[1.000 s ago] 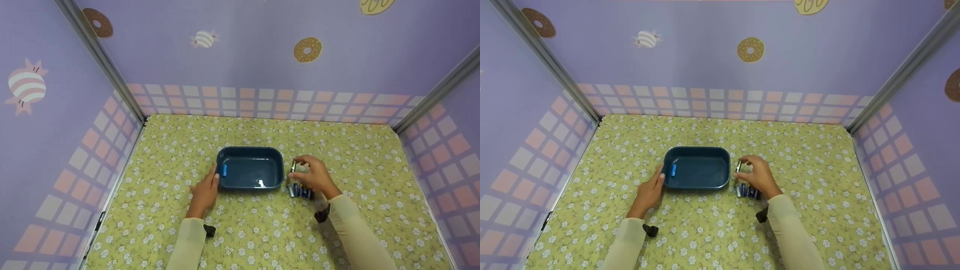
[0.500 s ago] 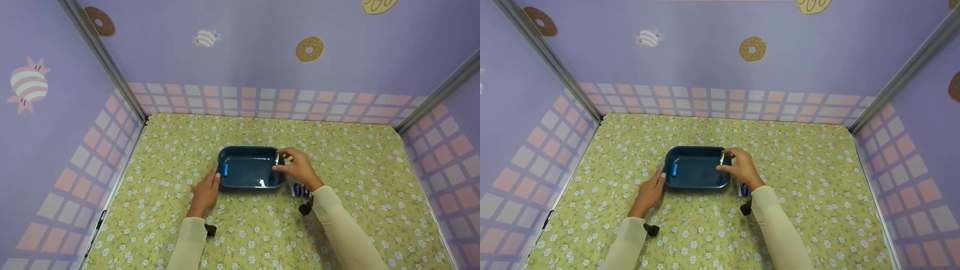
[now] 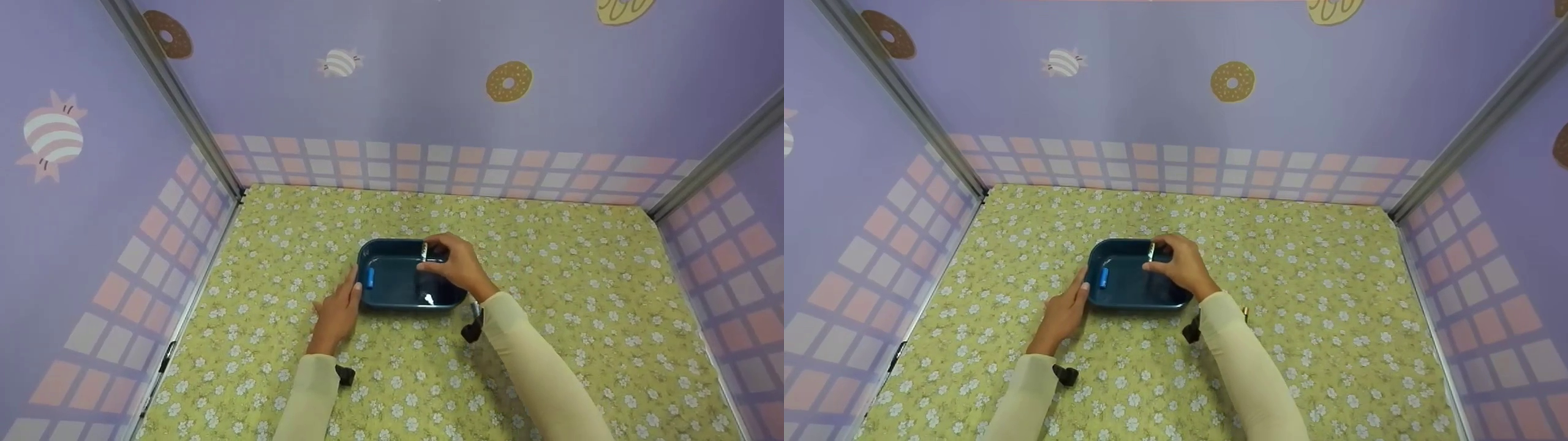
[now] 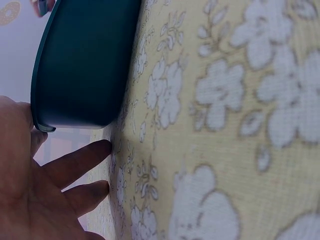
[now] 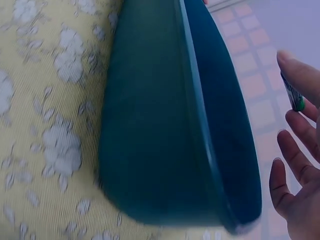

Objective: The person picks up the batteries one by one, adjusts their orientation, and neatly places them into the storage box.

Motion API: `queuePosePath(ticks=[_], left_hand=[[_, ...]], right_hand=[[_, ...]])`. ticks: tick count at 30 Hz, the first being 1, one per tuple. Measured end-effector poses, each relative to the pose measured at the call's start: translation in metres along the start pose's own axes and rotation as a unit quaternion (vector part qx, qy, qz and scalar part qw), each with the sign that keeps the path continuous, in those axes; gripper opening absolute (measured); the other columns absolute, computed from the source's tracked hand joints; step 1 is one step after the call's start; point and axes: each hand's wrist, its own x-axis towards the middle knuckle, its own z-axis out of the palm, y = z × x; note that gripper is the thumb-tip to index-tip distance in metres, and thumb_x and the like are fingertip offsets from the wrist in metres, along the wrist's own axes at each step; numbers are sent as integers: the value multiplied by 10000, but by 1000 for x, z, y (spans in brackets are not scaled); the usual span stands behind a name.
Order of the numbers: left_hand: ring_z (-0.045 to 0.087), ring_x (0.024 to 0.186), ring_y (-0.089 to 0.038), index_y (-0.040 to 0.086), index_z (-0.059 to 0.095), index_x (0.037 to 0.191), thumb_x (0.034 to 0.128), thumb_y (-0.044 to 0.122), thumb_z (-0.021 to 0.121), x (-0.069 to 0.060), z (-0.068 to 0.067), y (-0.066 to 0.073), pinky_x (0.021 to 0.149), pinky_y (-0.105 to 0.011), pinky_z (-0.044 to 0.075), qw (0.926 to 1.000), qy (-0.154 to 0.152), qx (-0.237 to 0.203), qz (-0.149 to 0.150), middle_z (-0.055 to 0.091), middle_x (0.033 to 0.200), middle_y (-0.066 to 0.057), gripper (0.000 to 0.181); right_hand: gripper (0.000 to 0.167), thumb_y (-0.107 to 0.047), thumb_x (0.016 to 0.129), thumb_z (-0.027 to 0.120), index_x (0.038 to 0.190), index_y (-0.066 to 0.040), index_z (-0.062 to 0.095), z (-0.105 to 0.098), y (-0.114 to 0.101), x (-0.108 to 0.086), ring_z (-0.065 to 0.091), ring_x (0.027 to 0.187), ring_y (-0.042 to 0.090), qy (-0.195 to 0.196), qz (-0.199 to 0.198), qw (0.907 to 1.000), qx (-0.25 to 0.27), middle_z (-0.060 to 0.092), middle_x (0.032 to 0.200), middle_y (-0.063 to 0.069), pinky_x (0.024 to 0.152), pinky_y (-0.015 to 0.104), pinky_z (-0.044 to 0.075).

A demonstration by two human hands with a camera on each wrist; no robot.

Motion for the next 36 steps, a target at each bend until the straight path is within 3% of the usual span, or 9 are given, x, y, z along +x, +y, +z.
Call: queuePosePath(ticks=[10, 24, 36], left_hand=[[352, 1494, -448, 421, 175, 1637, 1081, 615, 253, 0, -2, -1, 1144, -791, -99, 10000, -22, 13, -13, 356, 1653, -42, 594], [345, 1495, -452, 497, 119, 1617, 1064, 658, 221, 2, -1, 1, 1147, -786, -99, 9999, -23, 114, -104, 319, 1668, 2, 585], [376, 1485, -433, 440, 148, 1634, 1079, 623, 246, 1, -2, 0, 1127, -805, -106, 9999, -111, -39, 65, 351, 1655, -15, 593]], right_hand=[[617, -423, 804, 877, 1307, -116, 695, 28, -15, 25, 655, 1047, 213, -310, -113, 9995, -26, 689, 1194, 34, 923, 404, 560], [557, -293, 808, 896, 1284, -83, 696, 67, -27, 50, 639, 1005, 219, -688, -204, 9973, -142, 689, 1163, 69, 894, 410, 561], [564, -340, 812, 890, 1285, -104, 692, 88, -25, 58, 647, 1013, 216, -1109, -25, 9907, -784, 685, 1193, 80, 887, 400, 566]])
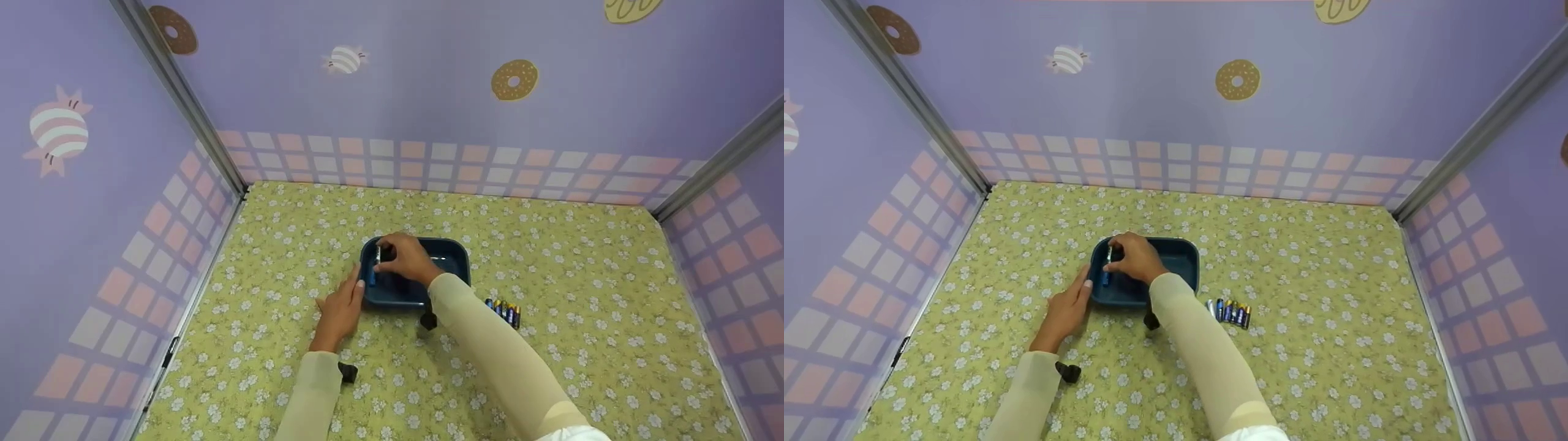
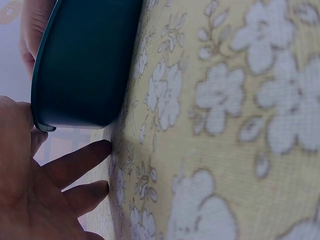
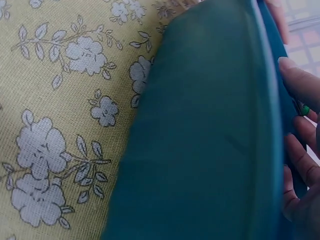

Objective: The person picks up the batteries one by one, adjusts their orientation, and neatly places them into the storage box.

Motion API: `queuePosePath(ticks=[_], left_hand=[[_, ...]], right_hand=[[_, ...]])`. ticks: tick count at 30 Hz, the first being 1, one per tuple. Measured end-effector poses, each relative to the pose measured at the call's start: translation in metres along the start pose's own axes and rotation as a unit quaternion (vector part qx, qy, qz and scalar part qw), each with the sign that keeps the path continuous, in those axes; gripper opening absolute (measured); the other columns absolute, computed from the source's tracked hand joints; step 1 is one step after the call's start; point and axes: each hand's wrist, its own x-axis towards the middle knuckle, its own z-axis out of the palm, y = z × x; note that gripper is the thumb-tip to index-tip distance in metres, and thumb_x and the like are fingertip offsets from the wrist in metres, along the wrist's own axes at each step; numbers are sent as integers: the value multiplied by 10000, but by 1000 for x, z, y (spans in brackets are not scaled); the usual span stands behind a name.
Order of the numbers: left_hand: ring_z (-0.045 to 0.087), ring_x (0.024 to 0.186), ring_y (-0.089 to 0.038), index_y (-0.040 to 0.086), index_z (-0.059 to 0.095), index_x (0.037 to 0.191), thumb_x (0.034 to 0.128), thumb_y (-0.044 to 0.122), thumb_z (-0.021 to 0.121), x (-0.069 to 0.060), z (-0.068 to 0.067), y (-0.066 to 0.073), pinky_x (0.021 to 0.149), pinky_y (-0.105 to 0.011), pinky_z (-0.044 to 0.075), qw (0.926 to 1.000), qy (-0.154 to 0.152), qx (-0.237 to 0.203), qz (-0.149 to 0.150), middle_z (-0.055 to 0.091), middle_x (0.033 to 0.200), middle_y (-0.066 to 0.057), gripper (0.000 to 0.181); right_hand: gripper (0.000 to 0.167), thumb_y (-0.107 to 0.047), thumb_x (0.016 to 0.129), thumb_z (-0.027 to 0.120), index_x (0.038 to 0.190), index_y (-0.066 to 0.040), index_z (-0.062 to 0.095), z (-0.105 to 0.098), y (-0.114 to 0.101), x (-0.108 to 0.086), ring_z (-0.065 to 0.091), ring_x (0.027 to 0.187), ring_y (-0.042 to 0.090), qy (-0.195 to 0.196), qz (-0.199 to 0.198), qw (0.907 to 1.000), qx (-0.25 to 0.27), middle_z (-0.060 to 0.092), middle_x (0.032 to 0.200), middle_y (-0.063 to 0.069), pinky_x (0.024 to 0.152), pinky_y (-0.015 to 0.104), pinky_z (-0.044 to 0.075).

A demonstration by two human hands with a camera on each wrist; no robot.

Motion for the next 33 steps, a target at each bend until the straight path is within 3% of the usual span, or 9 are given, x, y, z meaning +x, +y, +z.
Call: queuePosePath(ticks=[9, 18, 33], left_hand=[[392, 1478, -425, 426, 161, 1636, 1083, 613, 240, -1, 0, -1, 1134, -801, -96, 10000, 53, -7, 80, 358, 1652, -11, 589], [374, 1495, -401, 590, 74, 1563, 1068, 648, 238, -2, 2, 0, 1150, -785, -93, 10000, 46, -26, -7, 354, 1653, -11, 525], [414, 1460, -435, 577, 74, 1573, 1077, 627, 242, -1, 2, -2, 1137, -799, -96, 10000, 57, 15, 54, 390, 1634, -52, 525]], right_hand=[[568, -370, 816, 882, 1279, -104, 689, 14, 0, 0, 655, 1049, 219, -178, -2, 9995, -271, 688, 1185, 77, 919, 399, 565], [499, -365, 819, 881, 1207, -100, 712, 29, 9, -5, 655, 1004, 204, -218, -14, 9994, -255, 692, 1111, 70, 891, 392, 572], [524, -340, 802, 896, 1227, -86, 725, 33, 13, -5, 651, 1003, 221, -321, -69, 9991, -253, 705, 1116, 78, 901, 405, 558]])
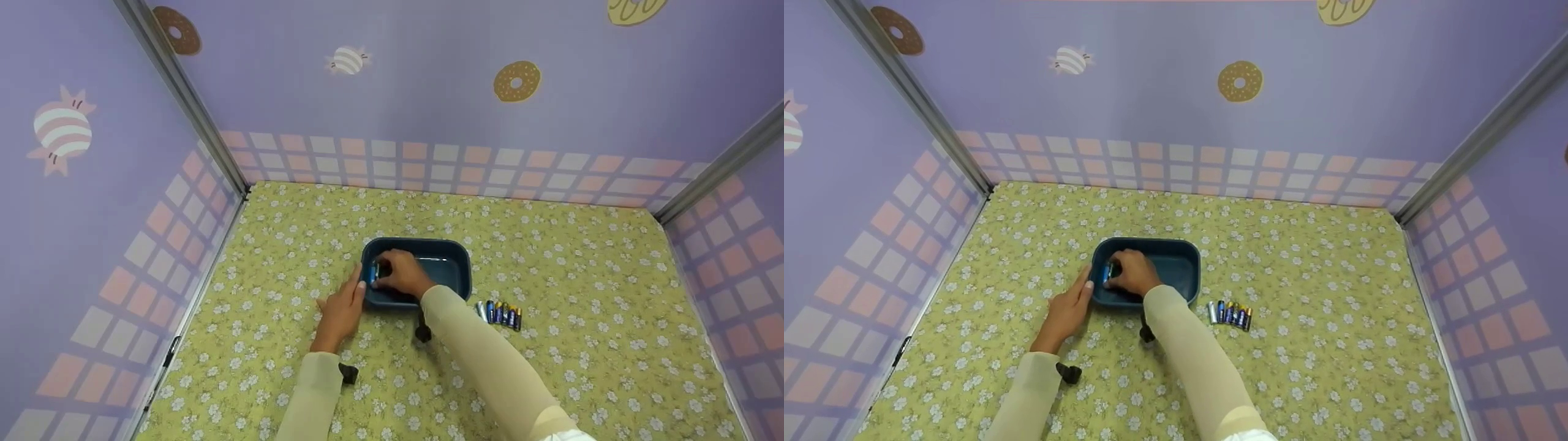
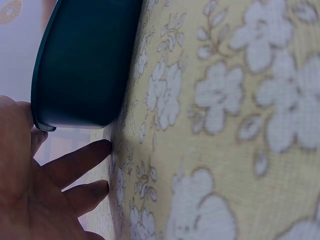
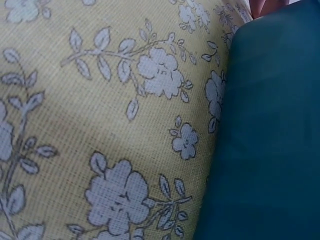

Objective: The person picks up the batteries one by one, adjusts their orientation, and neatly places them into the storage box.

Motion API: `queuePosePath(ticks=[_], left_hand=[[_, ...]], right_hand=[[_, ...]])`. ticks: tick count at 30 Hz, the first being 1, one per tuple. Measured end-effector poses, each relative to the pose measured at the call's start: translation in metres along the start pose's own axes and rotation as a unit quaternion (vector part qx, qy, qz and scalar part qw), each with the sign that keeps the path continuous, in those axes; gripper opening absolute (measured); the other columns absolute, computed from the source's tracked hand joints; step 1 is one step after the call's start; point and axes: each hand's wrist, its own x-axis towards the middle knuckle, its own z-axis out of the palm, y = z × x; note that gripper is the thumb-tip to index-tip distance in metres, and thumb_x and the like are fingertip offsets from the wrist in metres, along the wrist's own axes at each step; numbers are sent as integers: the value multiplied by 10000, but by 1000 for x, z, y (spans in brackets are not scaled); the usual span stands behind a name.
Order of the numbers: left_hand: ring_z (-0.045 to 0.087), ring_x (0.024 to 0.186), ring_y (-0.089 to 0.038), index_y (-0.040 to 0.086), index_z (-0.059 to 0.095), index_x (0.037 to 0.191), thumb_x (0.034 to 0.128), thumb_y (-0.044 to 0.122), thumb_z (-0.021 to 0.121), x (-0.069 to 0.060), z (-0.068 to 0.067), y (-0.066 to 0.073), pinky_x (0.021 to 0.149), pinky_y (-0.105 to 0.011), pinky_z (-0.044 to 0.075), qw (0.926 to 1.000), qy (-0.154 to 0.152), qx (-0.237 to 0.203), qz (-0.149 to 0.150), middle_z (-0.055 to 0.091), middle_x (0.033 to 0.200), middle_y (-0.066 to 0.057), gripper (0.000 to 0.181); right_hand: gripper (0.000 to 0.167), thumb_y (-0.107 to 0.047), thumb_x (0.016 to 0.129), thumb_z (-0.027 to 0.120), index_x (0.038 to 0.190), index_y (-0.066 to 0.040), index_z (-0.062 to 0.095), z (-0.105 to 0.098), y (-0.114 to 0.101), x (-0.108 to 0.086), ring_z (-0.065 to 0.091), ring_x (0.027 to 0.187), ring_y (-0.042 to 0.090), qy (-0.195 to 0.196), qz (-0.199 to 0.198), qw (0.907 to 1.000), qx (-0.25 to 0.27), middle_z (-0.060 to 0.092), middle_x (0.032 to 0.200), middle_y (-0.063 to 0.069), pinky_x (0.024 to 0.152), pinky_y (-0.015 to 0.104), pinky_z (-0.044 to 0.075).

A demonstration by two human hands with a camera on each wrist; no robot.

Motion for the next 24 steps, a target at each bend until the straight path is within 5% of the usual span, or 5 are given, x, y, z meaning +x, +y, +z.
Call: queuePosePath(ticks=[24], left_hand=[[418, 1460, -428, 502, 137, 1612, 1073, 636, 243, 0, 0, 0, 1149, -789, -86, 10000, 50, -20, -32, 391, 1635, -43, 565]], right_hand=[[607, -426, 770, 908, 1261, -129, 713, 0, -4, -2, 613, 1100, 254, -206, 121, 9987, -461, 660, 1188, 61, 982, 437, 525]])
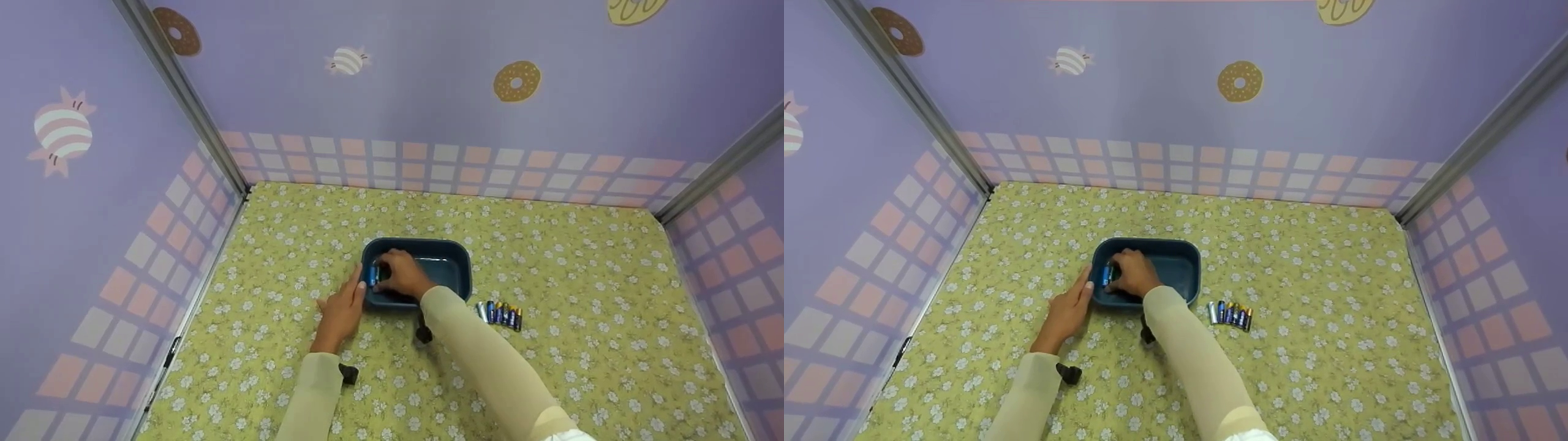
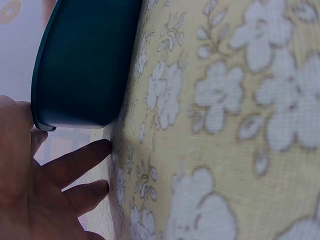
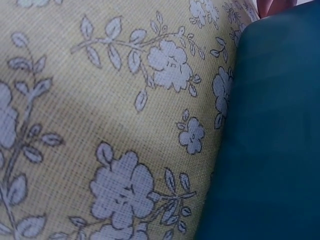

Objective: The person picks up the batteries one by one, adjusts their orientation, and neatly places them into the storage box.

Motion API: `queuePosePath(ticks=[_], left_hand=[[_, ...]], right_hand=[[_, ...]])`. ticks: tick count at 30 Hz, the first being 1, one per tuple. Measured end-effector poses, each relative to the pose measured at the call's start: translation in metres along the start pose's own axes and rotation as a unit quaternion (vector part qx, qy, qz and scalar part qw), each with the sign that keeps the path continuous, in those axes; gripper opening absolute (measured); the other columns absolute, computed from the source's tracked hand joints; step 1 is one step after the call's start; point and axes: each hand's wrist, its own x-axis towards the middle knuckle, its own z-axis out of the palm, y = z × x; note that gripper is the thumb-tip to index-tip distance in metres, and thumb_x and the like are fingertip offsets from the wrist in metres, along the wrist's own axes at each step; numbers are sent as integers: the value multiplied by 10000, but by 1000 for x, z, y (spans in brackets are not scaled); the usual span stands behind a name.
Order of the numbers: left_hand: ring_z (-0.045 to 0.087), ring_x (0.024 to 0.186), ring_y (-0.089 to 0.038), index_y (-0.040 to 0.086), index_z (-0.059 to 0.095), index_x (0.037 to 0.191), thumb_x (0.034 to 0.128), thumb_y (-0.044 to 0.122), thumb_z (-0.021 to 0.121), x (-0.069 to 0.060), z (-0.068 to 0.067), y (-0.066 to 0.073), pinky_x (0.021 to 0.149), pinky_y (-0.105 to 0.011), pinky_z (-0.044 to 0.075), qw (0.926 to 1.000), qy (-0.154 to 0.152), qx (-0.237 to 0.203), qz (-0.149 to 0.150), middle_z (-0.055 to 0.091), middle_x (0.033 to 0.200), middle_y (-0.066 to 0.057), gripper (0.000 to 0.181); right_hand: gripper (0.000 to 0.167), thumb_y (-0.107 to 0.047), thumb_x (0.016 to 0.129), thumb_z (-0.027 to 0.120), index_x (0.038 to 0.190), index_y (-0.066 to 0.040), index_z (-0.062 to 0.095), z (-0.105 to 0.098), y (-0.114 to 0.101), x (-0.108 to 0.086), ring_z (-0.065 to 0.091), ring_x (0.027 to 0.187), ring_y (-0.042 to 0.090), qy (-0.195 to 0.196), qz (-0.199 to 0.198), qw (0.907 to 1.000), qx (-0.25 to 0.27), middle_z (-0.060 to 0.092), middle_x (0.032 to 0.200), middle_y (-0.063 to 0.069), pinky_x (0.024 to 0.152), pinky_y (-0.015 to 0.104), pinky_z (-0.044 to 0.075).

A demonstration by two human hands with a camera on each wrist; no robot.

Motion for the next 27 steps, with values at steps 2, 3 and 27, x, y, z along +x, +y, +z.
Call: queuePosePath(ticks=[2, 3, 27], left_hand=[[426, 1455, -426, 486, 138, 1618, 1074, 634, 243, 0, 0, 0, 1145, -796, -81, 10000, -8, 21, 30, 391, 1634, -52, 574], [428, 1455, -421, 492, 128, 1616, 1073, 636, 239, 0, 0, 0, 1144, -798, -78, 10000, -15, 46, 36, 391, 1634, -53, 573], [380, 1485, -423, 566, 67, 1582, 1066, 656, 215, 0, 0, 0, 1133, -798, -107, 9999, -25, 103, -39, 369, 1646, -40, 545]], right_hand=[[617, -443, 771, 903, 1265, -127, 711, 0, -1, 0, 619, 1096, 246, 12, -66, 10000, -67, 667, 1194, 58, 980, 429, 528], [621, -450, 773, 899, 1267, -124, 708, -1, -1, -1, 620, 1092, 242, 13, -99, 9999, -84, 669, 1196, 57, 977, 425, 529], [649, -433, 835, 847, 1354, -104, 640, -58, -7, -34, 622, 1185, 300, 691, -296, 9952, 626, 632, 1280, 73, 998, 448, 536]])
